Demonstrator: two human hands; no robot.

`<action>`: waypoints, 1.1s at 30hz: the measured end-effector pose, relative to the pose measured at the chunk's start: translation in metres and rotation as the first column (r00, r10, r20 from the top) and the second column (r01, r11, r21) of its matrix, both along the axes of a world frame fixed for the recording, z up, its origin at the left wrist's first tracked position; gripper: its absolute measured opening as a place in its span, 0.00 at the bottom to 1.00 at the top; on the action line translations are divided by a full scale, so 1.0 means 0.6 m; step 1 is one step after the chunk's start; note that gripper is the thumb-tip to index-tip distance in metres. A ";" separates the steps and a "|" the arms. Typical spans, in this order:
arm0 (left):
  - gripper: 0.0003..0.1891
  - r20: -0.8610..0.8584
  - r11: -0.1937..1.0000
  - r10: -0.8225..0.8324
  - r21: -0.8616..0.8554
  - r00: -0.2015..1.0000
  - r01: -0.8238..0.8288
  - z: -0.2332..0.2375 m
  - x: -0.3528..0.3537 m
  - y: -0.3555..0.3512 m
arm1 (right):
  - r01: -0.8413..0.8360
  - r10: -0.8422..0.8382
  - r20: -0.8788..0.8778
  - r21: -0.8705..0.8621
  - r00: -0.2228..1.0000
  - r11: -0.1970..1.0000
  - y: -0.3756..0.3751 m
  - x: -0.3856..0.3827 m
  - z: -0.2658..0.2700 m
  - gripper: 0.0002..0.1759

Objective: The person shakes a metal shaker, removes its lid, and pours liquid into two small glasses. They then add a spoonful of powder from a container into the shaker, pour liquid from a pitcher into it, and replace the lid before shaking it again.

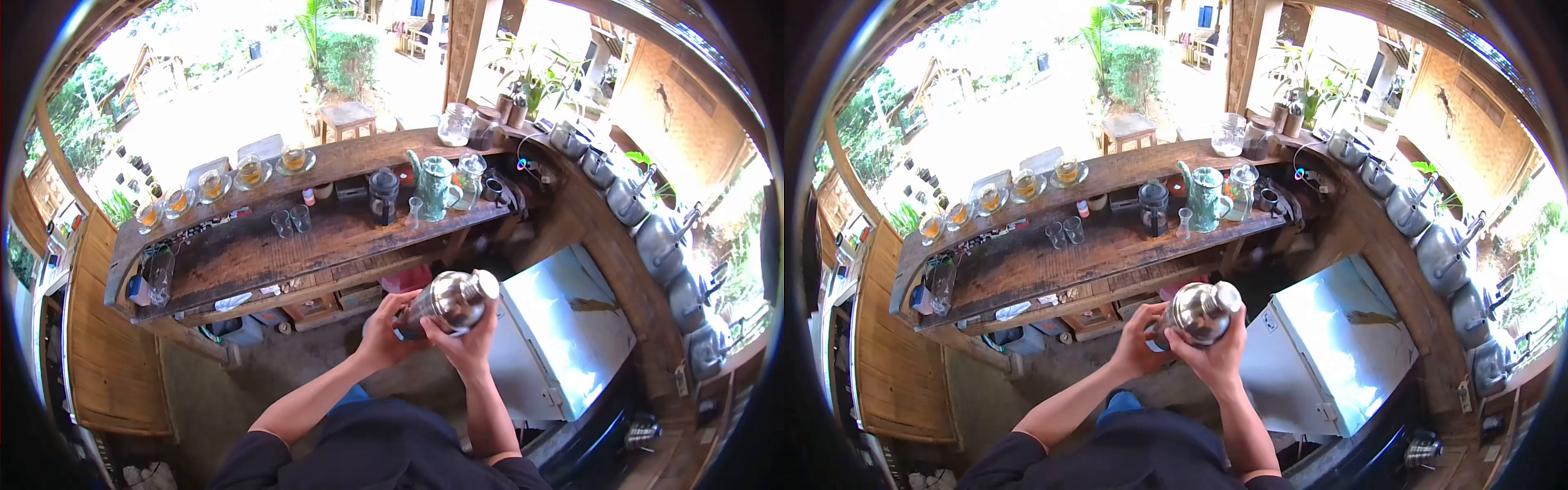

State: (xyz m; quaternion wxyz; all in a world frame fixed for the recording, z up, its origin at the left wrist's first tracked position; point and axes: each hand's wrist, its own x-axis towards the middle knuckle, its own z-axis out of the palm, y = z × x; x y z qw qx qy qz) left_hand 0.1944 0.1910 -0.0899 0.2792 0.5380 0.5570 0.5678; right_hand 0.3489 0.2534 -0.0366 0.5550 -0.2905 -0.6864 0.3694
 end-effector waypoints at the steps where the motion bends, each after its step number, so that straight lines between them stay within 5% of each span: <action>1: 0.46 0.120 1.000 -0.016 -0.017 0.993 0.018 -0.004 0.013 -0.001 | -0.003 0.019 0.088 -0.176 0.996 0.984 -0.003 0.000 0.007 0.49; 4: 0.44 -0.043 0.998 0.029 0.055 0.999 -0.027 0.070 0.012 -0.011 | -0.001 0.024 -0.114 0.194 0.993 0.981 0.003 0.018 0.002 0.52; 6: 0.41 -0.351 0.897 0.085 0.435 0.932 0.082 0.126 0.005 -0.016 | -0.063 0.163 -0.293 0.323 0.942 0.944 -0.009 0.028 0.029 0.59; 8: 0.40 -0.375 0.859 0.102 0.500 0.922 0.108 0.149 0.004 -0.016 | 0.057 0.207 -0.484 0.476 0.850 0.878 -0.020 0.022 0.042 0.71; 9: 0.39 -0.401 0.813 0.113 0.563 0.909 0.147 0.154 0.005 -0.015 | 0.076 0.216 -0.497 0.501 0.840 0.862 -0.019 0.020 0.033 0.74; 11: 0.40 -0.415 0.826 0.133 0.548 0.900 0.131 0.130 0.001 -0.011 | 0.097 0.147 -0.386 0.547 0.911 0.832 0.013 0.004 0.001 0.66; 12: 0.41 -0.238 0.936 0.026 0.347 0.971 0.060 0.084 0.001 -0.008 | 0.023 -0.003 -0.043 0.456 0.999 0.890 0.012 0.024 0.008 0.54; 14: 0.43 0.070 0.999 -0.038 -0.019 0.997 0.039 -0.007 0.003 -0.001 | 0.056 -0.058 0.030 0.069 0.998 0.996 0.006 0.003 -0.021 0.49; 15: 0.43 0.069 0.999 -0.041 -0.018 0.997 0.042 -0.008 0.011 -0.009 | 0.068 -0.053 0.132 -0.114 0.990 0.991 0.002 0.000 -0.026 0.50; 17: 0.41 0.030 1.000 -0.023 0.013 0.999 0.022 0.004 0.010 -0.006 | 0.092 -0.083 -0.090 0.109 0.992 0.990 0.001 -0.005 -0.038 0.52; 19: 0.41 -0.096 0.989 -0.017 0.146 0.995 0.031 0.076 -0.001 -0.010 | 0.058 -0.040 -0.051 0.427 0.998 0.903 0.011 0.028 -0.022 0.65; 21: 0.41 -0.368 0.860 0.106 0.499 0.924 0.101 0.151 0.001 -0.013 | 0.077 0.093 -0.361 0.430 0.928 0.899 -0.018 0.023 0.018 0.72; 23: 0.41 -0.391 0.832 0.121 0.541 0.913 0.121 0.164 0.002 -0.015 | 0.083 0.210 -0.433 0.564 0.876 0.821 -0.014 0.021 0.042 0.77; 24: 0.42 -0.385 0.848 0.135 0.522 0.913 0.094 0.160 0.003 -0.015 | 0.090 0.196 -0.430 0.560 0.881 0.824 -0.016 0.010 0.052 0.73; 25: 0.42 -0.382 0.860 0.151 0.505 0.912 0.069 0.153 0.004 -0.015 | -0.110 0.198 -0.200 0.383 0.960 0.917 -0.013 0.038 0.038 0.61; 27: 0.42 -0.289 0.915 0.078 0.400 0.954 0.047 0.062 -0.006 -0.011 | -0.024 0.029 -0.007 0.401 1.000 0.916 0.016 0.014 0.004 0.50; 29: 0.43 0.200 0.998 -0.031 -0.039 0.979 0.039 -0.064 -0.016 -0.007 | 0.004 -0.003 0.030 -0.024 1.000 1.000 0.015 -0.028 -0.069 0.47; 33: 0.45 0.084 0.977 0.113 -0.193 0.990 -0.095 -0.215 -0.031 -0.024 | -0.042 0.108 0.222 -0.284 0.969 0.958 0.038 -0.061 -0.207 0.46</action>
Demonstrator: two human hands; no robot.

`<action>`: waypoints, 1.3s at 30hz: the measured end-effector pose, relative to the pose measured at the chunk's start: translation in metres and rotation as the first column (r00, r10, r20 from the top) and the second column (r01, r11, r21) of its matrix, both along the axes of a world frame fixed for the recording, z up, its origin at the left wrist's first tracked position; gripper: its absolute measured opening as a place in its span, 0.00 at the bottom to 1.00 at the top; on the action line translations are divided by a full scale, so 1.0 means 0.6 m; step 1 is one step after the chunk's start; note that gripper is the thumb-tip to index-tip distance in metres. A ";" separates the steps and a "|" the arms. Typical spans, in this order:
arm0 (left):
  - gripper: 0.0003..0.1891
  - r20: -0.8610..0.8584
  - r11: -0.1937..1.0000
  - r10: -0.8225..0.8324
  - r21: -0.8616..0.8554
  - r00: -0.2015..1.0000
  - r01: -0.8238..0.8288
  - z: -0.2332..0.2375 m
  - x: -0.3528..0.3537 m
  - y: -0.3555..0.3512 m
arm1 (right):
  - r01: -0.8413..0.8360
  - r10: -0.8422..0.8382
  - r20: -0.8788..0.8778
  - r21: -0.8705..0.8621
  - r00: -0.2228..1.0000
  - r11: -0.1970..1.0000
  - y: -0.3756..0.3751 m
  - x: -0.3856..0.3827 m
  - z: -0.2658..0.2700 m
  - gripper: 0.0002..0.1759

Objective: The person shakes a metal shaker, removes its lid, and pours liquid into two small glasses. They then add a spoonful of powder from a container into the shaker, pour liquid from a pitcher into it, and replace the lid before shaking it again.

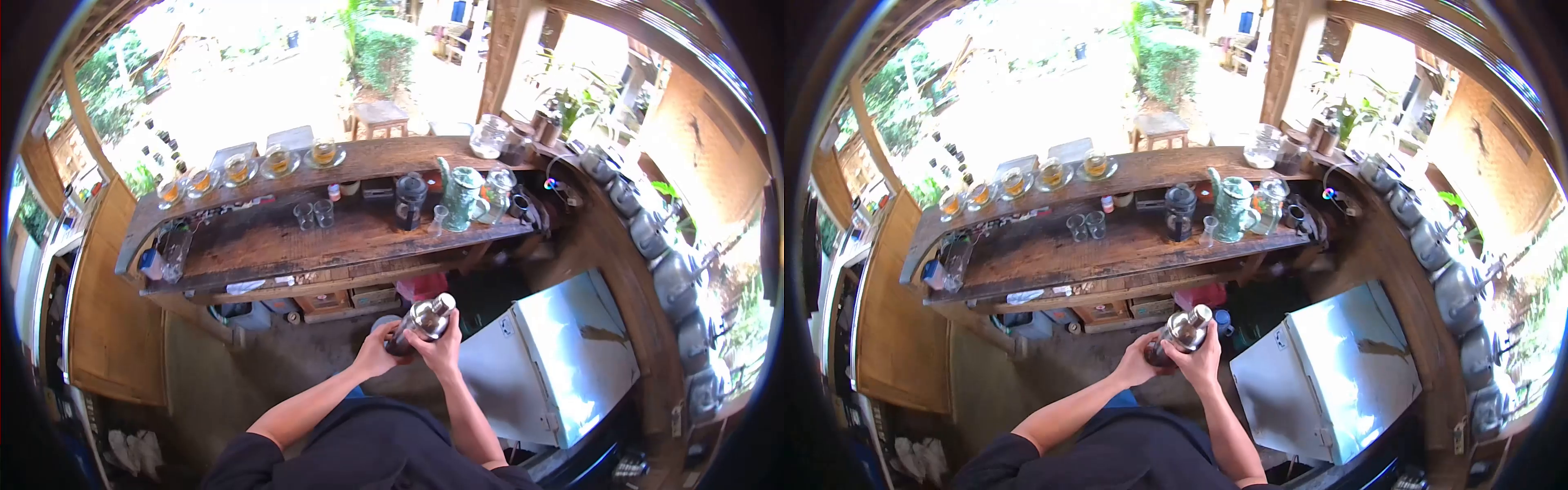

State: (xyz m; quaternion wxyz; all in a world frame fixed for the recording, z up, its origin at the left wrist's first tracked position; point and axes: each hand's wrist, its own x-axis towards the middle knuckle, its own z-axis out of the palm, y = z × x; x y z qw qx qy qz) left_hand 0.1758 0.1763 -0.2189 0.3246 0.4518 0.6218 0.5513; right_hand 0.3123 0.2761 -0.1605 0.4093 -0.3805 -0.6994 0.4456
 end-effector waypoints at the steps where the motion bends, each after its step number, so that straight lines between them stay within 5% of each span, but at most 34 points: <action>1: 0.46 0.062 0.997 -0.013 -0.078 0.998 0.017 -0.015 -0.009 -0.013 | -0.023 0.023 0.024 0.010 0.999 1.000 -0.009 -0.009 -0.010 0.47; 4: 0.46 0.140 0.987 0.008 -0.159 0.990 0.015 -0.038 -0.033 -0.041 | -0.123 0.120 0.077 0.032 0.990 0.992 -0.031 -0.040 -0.029 0.50; 12: 0.44 -0.068 0.974 0.115 -0.188 0.991 -0.126 -0.040 -0.133 -0.037 | -0.221 0.217 0.149 0.012 0.965 0.975 -0.003 -0.154 -0.037 0.53; 18: 0.45 -0.003 0.988 0.151 0.022 0.988 -0.151 -0.003 -0.266 0.045 | -0.240 0.223 0.095 0.248 0.970 0.939 0.074 -0.289 0.004 0.56; 26: 0.22 0.148 0.967 0.193 0.136 0.970 -0.214 0.058 -0.450 0.156 | -0.183 0.134 0.215 0.232 0.967 0.955 0.203 -0.480 -0.039 0.57; 32: 0.29 -0.277 0.961 0.232 0.213 0.933 -0.176 0.076 -0.528 0.240 | -0.162 0.129 0.151 0.236 0.980 0.958 0.249 -0.569 -0.084 0.57; 39: 0.33 -0.262 0.962 0.233 0.204 0.936 -0.182 0.054 -0.565 0.303 | -0.151 0.113 0.186 0.206 0.976 0.967 0.285 -0.607 -0.084 0.54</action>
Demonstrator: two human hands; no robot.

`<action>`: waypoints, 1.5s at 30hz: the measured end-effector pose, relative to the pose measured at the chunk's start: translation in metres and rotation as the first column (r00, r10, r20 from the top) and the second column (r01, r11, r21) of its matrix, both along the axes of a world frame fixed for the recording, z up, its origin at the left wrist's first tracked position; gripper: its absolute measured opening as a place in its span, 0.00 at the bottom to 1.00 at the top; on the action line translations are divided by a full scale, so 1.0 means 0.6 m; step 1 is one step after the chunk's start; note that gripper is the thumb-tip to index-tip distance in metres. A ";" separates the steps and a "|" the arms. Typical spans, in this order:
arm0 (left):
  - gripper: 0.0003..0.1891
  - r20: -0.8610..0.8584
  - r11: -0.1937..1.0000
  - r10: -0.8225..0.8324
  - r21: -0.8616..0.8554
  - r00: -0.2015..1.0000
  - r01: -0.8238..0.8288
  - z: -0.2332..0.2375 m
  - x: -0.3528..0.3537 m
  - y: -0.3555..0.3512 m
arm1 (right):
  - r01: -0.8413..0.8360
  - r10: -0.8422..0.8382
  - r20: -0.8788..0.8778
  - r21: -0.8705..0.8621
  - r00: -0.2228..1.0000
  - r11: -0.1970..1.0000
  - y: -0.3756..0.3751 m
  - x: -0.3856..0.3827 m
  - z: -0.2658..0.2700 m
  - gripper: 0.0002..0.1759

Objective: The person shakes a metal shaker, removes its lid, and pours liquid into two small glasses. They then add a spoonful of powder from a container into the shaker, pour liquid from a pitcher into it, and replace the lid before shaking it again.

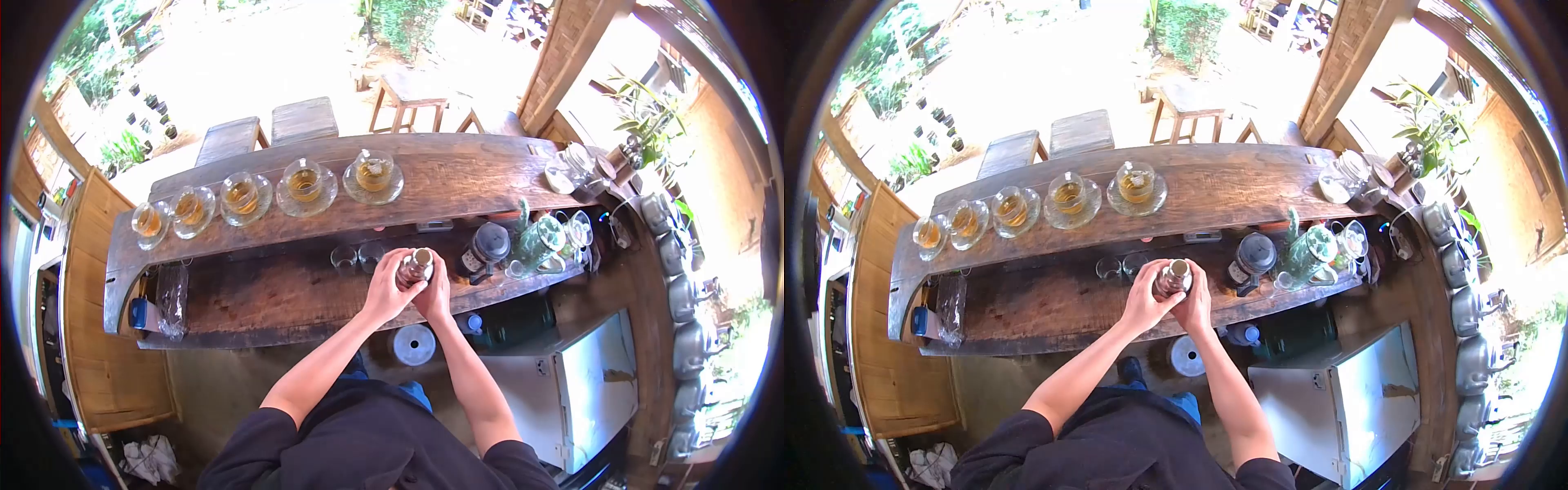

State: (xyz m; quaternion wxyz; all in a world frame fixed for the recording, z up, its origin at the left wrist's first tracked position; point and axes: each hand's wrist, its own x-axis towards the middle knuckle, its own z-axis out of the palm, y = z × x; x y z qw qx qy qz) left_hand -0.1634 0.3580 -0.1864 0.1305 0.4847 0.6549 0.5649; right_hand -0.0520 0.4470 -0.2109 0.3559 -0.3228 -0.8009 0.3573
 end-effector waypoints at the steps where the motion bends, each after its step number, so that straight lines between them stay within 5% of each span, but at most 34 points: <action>1: 0.34 -0.033 1.000 0.023 -0.005 0.999 -0.023 -0.003 -0.002 0.003 | 0.010 -0.010 0.000 -0.002 1.000 1.000 0.007 0.005 0.007 0.54; 3: 0.35 -0.038 1.000 0.025 -0.009 0.999 -0.025 -0.005 -0.006 0.007 | -0.238 0.233 0.068 0.073 0.970 0.969 0.026 0.027 0.029 0.54; 4: 0.35 -0.049 1.000 0.010 -0.021 0.999 -0.011 -0.004 -0.008 0.006 | -0.232 0.227 0.067 0.072 0.972 0.970 0.037 0.040 0.037 0.54; 6: 0.35 -0.057 1.000 -0.003 -0.019 0.998 0.002 -0.004 -0.003 0.007 | -0.319 0.326 0.090 -0.080 0.941 0.944 0.060 0.064 0.056 0.52; 9: 0.36 -0.106 0.999 0.041 -0.030 0.994 -0.044 -0.001 0.008 0.012 | -0.118 0.113 -0.034 -0.232 0.993 0.966 0.077 0.060 0.107 0.36; 10: 0.36 -0.039 0.996 0.065 -0.052 0.997 -0.067 0.001 0.015 0.015 | -0.042 0.041 -0.010 -0.149 0.999 0.988 0.073 0.047 0.123 0.26; 11: 0.36 -0.048 0.996 0.064 -0.058 0.997 -0.067 0.002 0.016 0.022 | -0.043 0.040 -0.019 -0.154 0.999 0.987 0.068 0.033 0.133 0.26; 13: 0.34 -0.040 0.995 0.097 -0.011 0.994 -0.098 -0.011 0.018 0.033 | -0.148 0.058 0.247 0.364 0.967 0.920 0.056 0.011 0.146 0.26; 14: 0.33 -0.066 0.998 0.065 0.020 0.996 -0.064 -0.021 0.019 0.040 | -0.187 0.065 0.274 0.447 0.959 0.874 0.050 -0.002 0.153 0.30; 15: 0.33 -0.065 0.998 0.067 0.022 0.996 -0.066 -0.031 0.020 0.046 | -0.236 0.060 0.427 0.373 0.902 0.897 0.036 -0.014 0.172 0.31; 17: 0.32 0.195 1.000 0.015 0.020 0.981 -0.020 -0.052 0.020 0.052 | -0.253 -0.024 0.511 0.464 0.859 0.849 0.041 -0.030 0.141 0.29; 18: 0.33 -0.002 0.998 0.038 -0.056 0.999 -0.038 -0.043 0.009 0.051 | -0.257 -0.018 0.511 0.463 0.859 0.848 0.042 -0.033 0.139 0.29; 21: 0.32 0.132 0.999 -0.049 0.005 0.990 0.048 -0.039 -0.006 0.044 | -0.299 -0.049 0.567 0.503 0.822 0.811 0.049 -0.044 0.127 0.23; 25: 0.32 0.159 0.994 -0.079 -0.064 0.984 0.090 -0.043 -0.016 0.051 | -0.423 0.158 0.486 0.506 0.860 0.752 0.079 -0.046 0.120 0.16; 33: 0.29 0.131 0.975 -0.184 -0.101 0.974 0.198 -0.041 -0.030 0.054 | -0.741 0.477 0.577 0.415 0.663 0.528 0.139 -0.060 0.136 0.13; 36: 0.29 0.279 0.954 -0.294 0.033 0.914 0.297 -0.042 -0.026 0.059 | -0.850 0.672 0.555 0.476 0.490 0.227 0.163 -0.060 0.152 0.15; 37: 0.29 0.281 0.953 -0.297 0.035 0.913 0.300 -0.044 -0.025 0.062 | -0.850 0.670 0.557 0.475 0.491 0.228 0.162 -0.060 0.158 0.15; 40: 0.31 0.391 0.957 -0.287 0.072 0.874 0.282 -0.032 -0.031 0.061 | -0.770 0.507 0.590 0.381 0.629 0.512 0.140 -0.052 0.170 0.21; 42: 0.31 0.185 0.965 -0.261 0.029 0.947 0.261 -0.018 -0.037 0.059 | -0.702 0.434 0.588 0.363 0.683 0.613 0.120 -0.039 0.178 0.22; 45: 0.30 0.198 0.955 -0.295 0.089 0.935 0.282 -0.024 -0.038 0.064 | -0.627 0.379 0.592 0.289 0.711 0.723 0.098 -0.030 0.202 0.20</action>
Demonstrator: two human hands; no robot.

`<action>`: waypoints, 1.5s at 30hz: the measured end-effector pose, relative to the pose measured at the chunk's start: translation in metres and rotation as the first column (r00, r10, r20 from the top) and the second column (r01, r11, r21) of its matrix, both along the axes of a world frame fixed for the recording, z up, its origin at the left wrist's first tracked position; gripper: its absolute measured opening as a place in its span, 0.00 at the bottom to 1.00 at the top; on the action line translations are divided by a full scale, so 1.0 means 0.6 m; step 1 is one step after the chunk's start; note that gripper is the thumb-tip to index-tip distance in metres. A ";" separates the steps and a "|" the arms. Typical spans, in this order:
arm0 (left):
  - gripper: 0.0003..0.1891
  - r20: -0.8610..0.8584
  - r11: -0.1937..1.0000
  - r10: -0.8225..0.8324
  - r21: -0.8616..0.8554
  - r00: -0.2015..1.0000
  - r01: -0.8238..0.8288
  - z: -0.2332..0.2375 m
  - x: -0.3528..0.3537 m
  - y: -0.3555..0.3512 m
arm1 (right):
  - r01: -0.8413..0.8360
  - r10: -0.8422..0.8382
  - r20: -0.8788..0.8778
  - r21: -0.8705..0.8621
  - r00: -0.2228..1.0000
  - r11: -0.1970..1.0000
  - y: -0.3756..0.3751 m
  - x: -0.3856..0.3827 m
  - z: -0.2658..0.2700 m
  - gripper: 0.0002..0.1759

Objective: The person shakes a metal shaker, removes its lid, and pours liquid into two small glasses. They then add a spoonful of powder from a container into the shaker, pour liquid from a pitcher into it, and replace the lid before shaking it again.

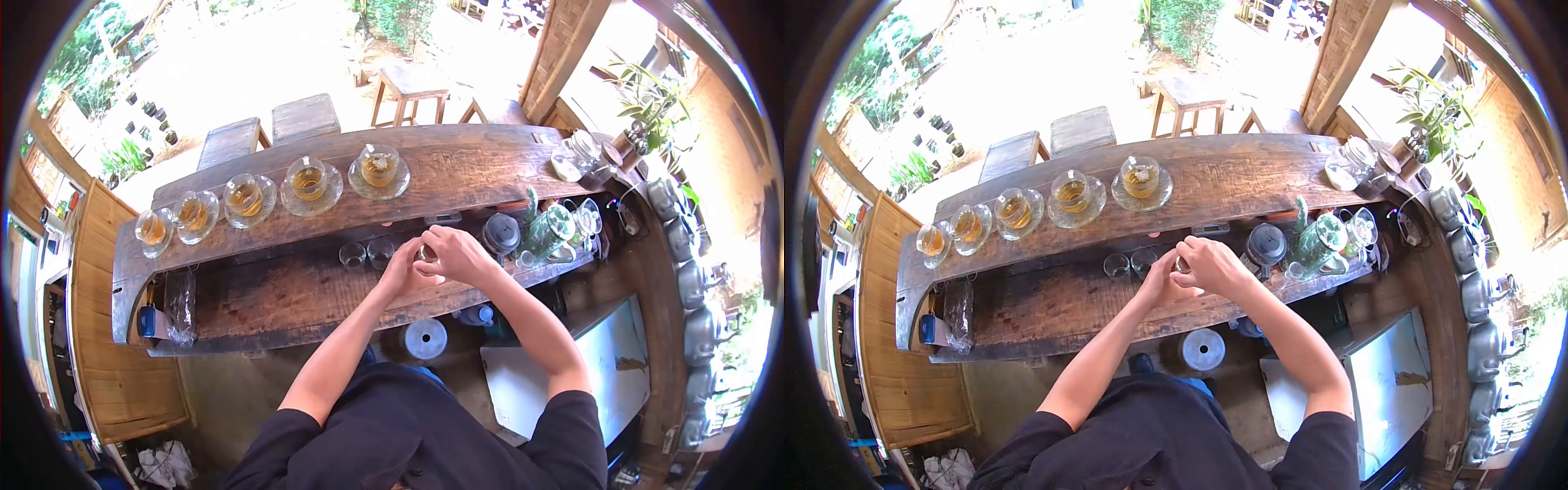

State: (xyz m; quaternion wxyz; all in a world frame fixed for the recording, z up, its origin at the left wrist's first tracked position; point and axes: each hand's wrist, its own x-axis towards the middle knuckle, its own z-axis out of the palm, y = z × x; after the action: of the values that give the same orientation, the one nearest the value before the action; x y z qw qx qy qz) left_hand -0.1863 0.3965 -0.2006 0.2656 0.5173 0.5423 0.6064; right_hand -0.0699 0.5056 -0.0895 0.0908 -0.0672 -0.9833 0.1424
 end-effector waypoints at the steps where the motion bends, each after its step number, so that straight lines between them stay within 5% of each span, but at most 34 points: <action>1: 0.30 0.002 1.000 0.003 0.000 1.000 -0.003 0.005 -0.002 -0.002 | -0.006 0.005 -0.011 -0.045 1.000 0.999 -0.004 0.002 0.011 0.19; 4: 0.33 0.037 0.971 -0.024 -0.235 0.999 0.032 0.008 -0.002 -0.009 | -0.043 0.037 -0.057 -0.110 0.998 0.993 -0.008 0.009 0.038 0.18; 8: 0.35 -0.037 0.993 0.008 -0.118 0.999 -0.013 -0.021 -0.003 -0.002 | 0.088 -0.129 -0.183 -0.215 0.975 0.973 -0.016 0.034 0.067 0.22; 10: 0.37 -0.052 0.999 0.035 -0.014 0.998 -0.035 -0.016 0.000 -0.005 | 0.308 -0.415 -0.221 -0.397 0.882 0.865 -0.026 0.059 0.065 0.23; 15: 0.42 -0.120 0.987 0.034 -0.153 0.992 -0.052 0.004 -0.005 -0.019 | 0.516 -0.684 -0.328 -0.468 0.652 0.717 -0.042 0.103 -0.103 0.23; 21: 0.46 -0.264 0.988 0.021 -0.141 0.964 -0.060 0.014 -0.007 -0.038 | 0.580 -0.673 -0.111 -0.418 0.731 0.699 -0.055 0.110 -0.251 0.21; 32: 0.43 -0.265 0.972 0.121 -0.165 0.957 -0.169 0.018 0.007 -0.045 | 0.566 -0.657 -0.107 -0.418 0.746 0.711 -0.047 0.105 -0.330 0.27; 38: 0.43 -0.249 0.967 0.182 -0.132 0.951 -0.220 0.021 0.010 -0.053 | 0.521 -0.653 -0.187 -0.462 0.734 0.718 -0.088 0.104 -0.276 0.43; 41: 0.43 -0.238 0.961 0.195 -0.147 0.951 -0.234 0.026 0.026 -0.060 | 0.335 -0.530 -0.371 -0.474 0.763 0.814 -0.110 0.083 -0.271 0.63; 45: 0.45 -0.190 0.964 0.197 -0.142 0.962 -0.226 0.041 0.038 -0.074 | 0.238 -0.536 -0.436 -0.570 0.723 0.786 -0.130 0.060 -0.251 0.65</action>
State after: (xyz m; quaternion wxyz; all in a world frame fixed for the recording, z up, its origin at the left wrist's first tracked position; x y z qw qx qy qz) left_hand -0.1634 0.3523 -0.1760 0.1919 0.4838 0.6634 0.5377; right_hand -0.0336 0.4277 -0.2401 0.3935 -0.2519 -0.8032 0.3695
